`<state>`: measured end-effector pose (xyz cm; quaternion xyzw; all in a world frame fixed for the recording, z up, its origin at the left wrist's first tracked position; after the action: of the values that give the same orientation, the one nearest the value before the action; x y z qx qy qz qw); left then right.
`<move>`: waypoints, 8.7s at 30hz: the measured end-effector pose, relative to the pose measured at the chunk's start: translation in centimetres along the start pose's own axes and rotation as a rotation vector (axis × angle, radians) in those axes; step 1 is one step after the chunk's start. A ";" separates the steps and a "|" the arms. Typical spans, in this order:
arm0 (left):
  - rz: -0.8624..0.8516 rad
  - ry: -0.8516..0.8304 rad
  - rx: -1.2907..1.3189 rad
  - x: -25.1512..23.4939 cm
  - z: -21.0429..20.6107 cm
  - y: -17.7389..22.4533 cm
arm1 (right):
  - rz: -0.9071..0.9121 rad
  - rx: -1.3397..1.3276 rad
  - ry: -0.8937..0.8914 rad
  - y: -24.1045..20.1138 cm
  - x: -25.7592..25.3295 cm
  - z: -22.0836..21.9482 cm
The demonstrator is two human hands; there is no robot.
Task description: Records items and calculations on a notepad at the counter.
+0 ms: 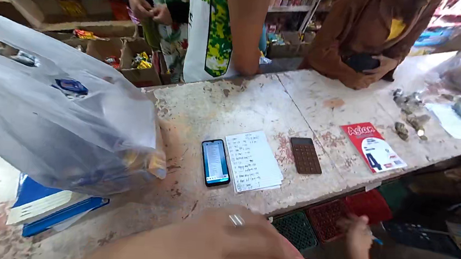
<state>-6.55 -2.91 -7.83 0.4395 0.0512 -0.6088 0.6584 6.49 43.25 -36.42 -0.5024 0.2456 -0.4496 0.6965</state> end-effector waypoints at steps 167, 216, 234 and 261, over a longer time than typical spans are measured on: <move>0.779 0.315 -0.187 10.9 -4.6 -30.6 | 0.517 -0.048 -0.628 -19.2 -1.2 -30.2; 0.794 0.336 -0.189 10.8 -4.5 -30.1 | 0.593 0.080 -0.593 -19.0 -1.1 -30.0; 0.783 0.322 -0.189 11.0 -4.7 -30.7 | 0.424 -0.104 -0.636 -19.5 -0.9 -30.0; 0.782 0.330 -0.206 11.0 -4.6 -30.3 | 0.385 -0.219 -0.622 -19.5 -1.6 -29.5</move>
<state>-27.27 -4.37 -32.88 0.4495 0.0459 -0.2271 0.8627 -25.07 28.73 -29.71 -0.6309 0.1588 -0.1077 0.7518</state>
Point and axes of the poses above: each hand's wrist, its own x-axis away from the middle knuckle, its own z-axis out of the back of the hand, y = z × x, the point moved 2 cm from there along -x, towards the middle knuckle, and after that the axes turned 9 degrees about -x, right-handed, at the moved point
